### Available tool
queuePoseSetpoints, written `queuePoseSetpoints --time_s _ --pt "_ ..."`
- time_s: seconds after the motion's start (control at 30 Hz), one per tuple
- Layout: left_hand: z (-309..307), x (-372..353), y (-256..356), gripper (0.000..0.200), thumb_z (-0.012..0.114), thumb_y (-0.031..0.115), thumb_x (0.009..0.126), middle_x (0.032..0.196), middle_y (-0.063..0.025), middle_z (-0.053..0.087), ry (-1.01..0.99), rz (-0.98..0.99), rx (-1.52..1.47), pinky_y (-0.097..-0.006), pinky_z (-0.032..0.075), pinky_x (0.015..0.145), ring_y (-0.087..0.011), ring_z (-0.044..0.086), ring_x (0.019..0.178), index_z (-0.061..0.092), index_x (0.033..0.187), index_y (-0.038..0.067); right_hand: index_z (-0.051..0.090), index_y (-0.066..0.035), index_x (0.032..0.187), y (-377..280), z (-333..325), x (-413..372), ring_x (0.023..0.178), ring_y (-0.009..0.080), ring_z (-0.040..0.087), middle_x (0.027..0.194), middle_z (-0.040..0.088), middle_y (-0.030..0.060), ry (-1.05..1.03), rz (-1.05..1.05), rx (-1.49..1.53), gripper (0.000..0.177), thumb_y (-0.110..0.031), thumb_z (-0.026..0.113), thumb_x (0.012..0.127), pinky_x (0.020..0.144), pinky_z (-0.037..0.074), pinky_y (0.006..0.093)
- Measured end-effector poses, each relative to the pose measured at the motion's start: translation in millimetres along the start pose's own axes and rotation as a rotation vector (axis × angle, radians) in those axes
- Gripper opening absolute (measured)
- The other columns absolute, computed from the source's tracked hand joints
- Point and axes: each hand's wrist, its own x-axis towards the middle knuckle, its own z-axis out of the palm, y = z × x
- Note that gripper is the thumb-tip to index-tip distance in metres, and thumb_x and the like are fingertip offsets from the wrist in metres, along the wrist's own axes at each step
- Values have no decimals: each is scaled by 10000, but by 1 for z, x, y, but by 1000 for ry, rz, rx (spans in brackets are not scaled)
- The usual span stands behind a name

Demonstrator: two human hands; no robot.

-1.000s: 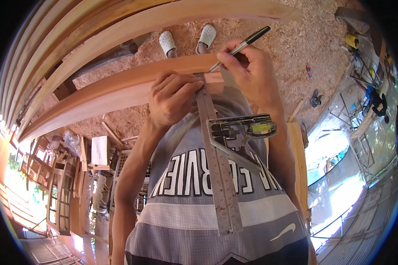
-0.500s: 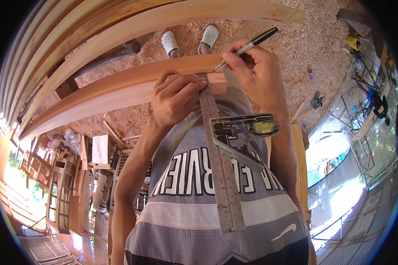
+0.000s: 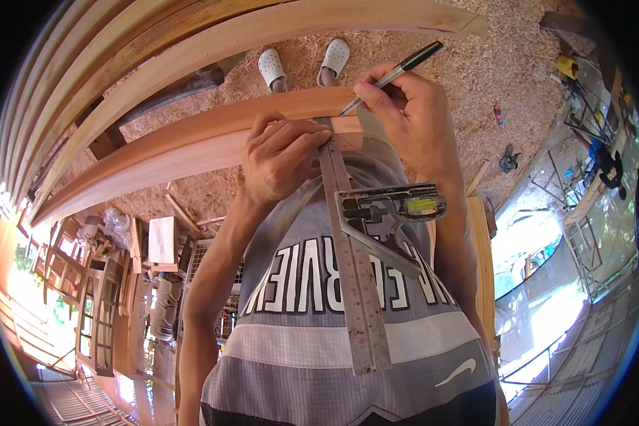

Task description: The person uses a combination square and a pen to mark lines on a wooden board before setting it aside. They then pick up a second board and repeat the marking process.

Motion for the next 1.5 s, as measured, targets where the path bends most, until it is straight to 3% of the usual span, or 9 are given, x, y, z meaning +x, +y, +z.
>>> queuePoseSetpoints --time_s 0.2,0.27,0.5,0.6,0.67,1.0,1.17,1.23,1.5 --pt "0 -1 -1 304 776 -16 694 995 -12 781 -7 -12 -1 -368 530 873 -187 746 915 782 982 81 723 4 970 -2 1 1 568 192 620 732 672 144 -52 62 -52 215 -207 755 985 559 475 331" --pt "0 -1 -1 308 777 -15 692 999 -10 781 -3 -15 -2 -368 527 876 -185 746 918 783 983 84 720 3 1028 -1 1 1 719 71 647 769 701 42 -101 71 -43 189 -185 732 1014 639 498 252" --pt "-2 -1 0 318 780 -19 692 1003 9 780 -7 -11 11 -353 495 856 -166 747 927 783 988 100 722 3 1024 -2 0 -1 729 81 667 759 703 50 -81 49 -63 193 -190 728 1014 647 510 262" --pt "-3 1 5 278 764 -50 731 983 -20 792 -10 -26 5 -358 491 852 -177 757 908 789 968 93 723 5 1022 -3 -1 -3 736 95 685 766 713 63 -79 48 -79 200 -195 723 1016 653 518 269" --pt "-4 3 6 249 748 -82 769 966 -53 804 -16 -41 1 -363 493 853 -191 767 888 797 948 83 725 8 968 -5 0 -2 621 233 661 786 701 149 -53 65 -53 196 -184 760 974 593 496 348" --pt "-2 3 4 254 734 -94 769 968 -47 801 -11 -43 12 -359 507 863 -203 741 845 790 939 85 737 -1 983 -3 4 1 625 255 681 744 695 165 -69 61 -53 194 -194 754 980 600 513 352" --pt "-1 2 2 253 733 -95 764 967 -48 799 -6 -45 -4 -361 513 862 -204 737 844 788 933 85 732 4 987 2 7 3 653 308 698 748 712 173 -75 3 -72 193 -189 740 981 629 526 377" --pt "0 0 0 280 734 -11 721 980 -4 775 -11 -19 27 -372 499 873 -182 739 896 779 975 97 732 6 986 -1 6 4 672 321 709 757 720 174 -91 3 -94 187 -182 737 980 640 532 382" --pt "2 0 -1 265 728 -18 729 970 0 777 -1 -12 23 -365 494 864 -184 732 872 779 962 97 725 15 977 2 9 4 730 331 744 784 745 170 -97 -8 -135 190 -176 731 979 670 549 388"
